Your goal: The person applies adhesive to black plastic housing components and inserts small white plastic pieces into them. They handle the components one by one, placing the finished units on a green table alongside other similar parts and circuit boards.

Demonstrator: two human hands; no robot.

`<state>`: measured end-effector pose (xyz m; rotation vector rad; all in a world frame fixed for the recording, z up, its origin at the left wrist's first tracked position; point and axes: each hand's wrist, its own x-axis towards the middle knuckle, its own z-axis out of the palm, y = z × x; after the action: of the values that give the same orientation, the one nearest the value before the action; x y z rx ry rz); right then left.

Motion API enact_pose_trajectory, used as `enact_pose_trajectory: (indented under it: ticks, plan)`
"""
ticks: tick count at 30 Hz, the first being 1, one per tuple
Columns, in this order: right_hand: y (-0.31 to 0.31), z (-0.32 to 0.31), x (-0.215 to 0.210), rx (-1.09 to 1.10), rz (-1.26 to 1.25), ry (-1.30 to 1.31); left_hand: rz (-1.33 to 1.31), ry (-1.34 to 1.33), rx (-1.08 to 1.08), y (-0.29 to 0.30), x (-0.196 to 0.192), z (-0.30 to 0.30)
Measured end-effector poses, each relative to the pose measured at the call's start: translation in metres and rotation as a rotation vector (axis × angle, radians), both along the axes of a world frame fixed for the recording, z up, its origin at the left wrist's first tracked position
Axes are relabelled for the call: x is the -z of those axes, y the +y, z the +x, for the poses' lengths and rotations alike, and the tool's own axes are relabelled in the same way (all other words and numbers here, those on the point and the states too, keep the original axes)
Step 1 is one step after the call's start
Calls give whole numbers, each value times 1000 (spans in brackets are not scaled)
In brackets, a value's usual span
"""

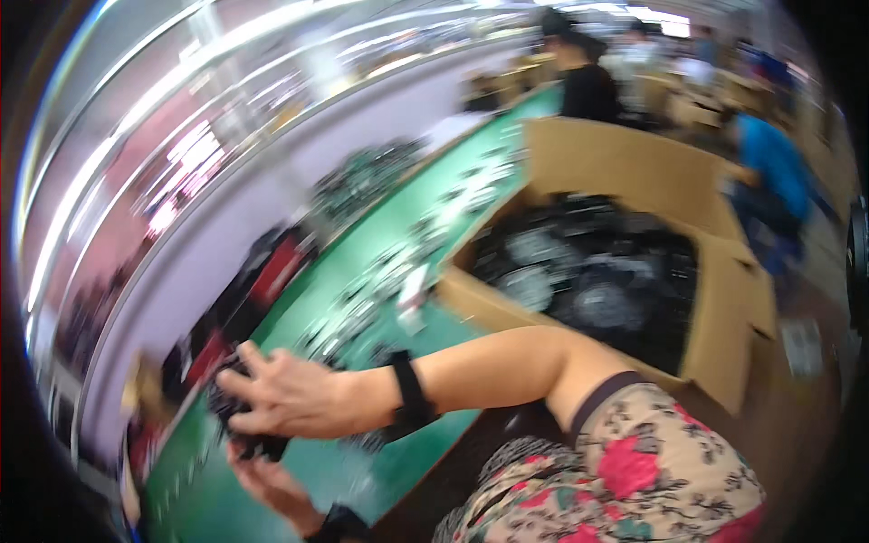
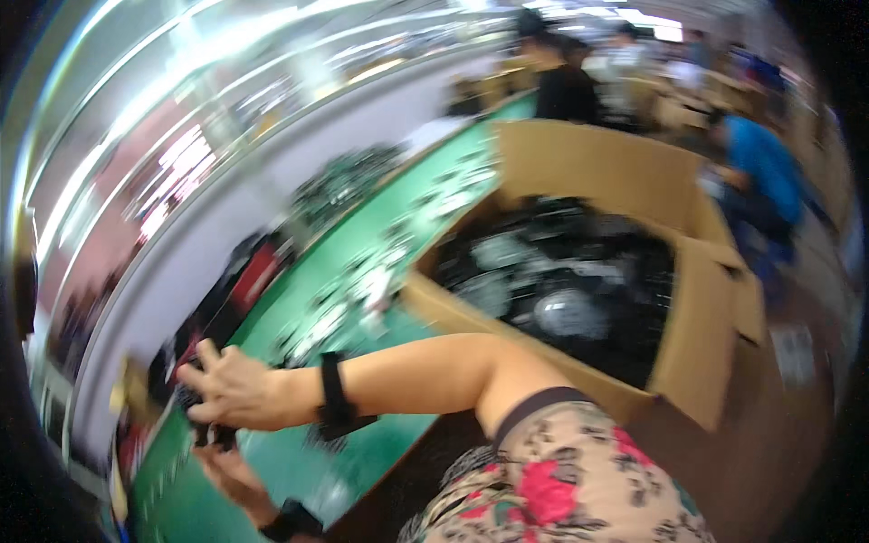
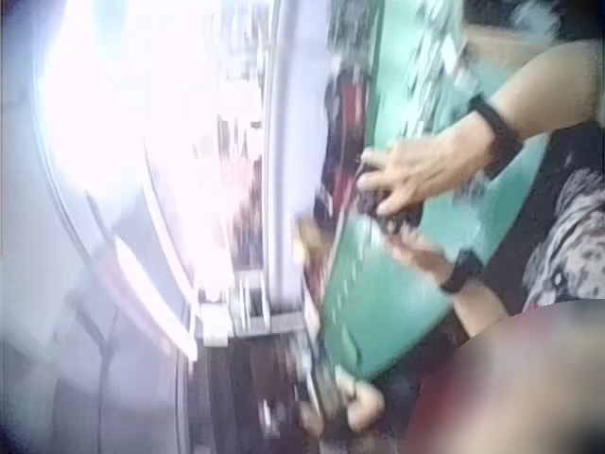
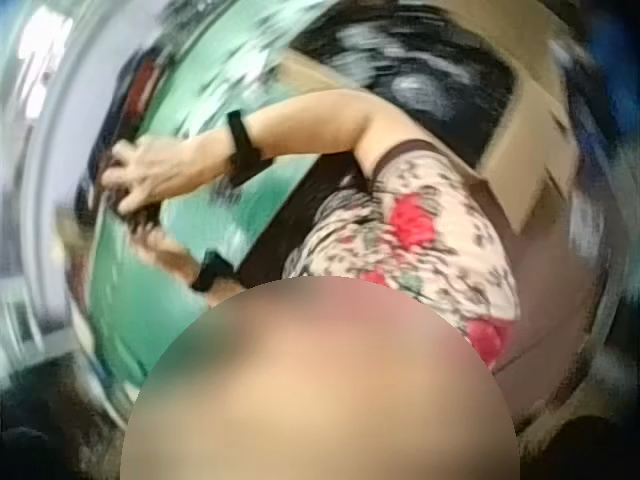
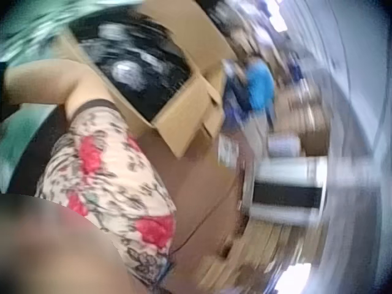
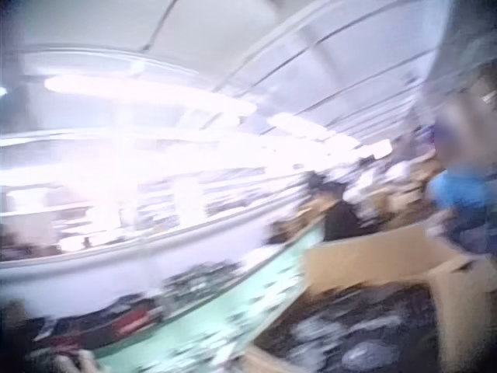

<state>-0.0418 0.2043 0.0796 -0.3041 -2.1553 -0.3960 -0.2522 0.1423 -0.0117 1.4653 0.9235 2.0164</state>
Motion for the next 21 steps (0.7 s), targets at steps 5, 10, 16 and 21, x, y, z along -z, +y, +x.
enact_pose_trajectory:
  ticks: [5, 10, 16, 21]
  plan:
    - [-21, -104, 47, -83, -20, -262, -158, -276, -216, -56, 16, -41]
    - [-57, -168, 88, -143, 30, -361, -310, -308, -393, -110, 36, -72]
    - [-39, -168, 134, -244, -132, -507, -429, -96, -542, -96, 71, -91]
    - [-18, -162, 126, -311, -271, -642, -553, 224, -731, -80, 74, -95]
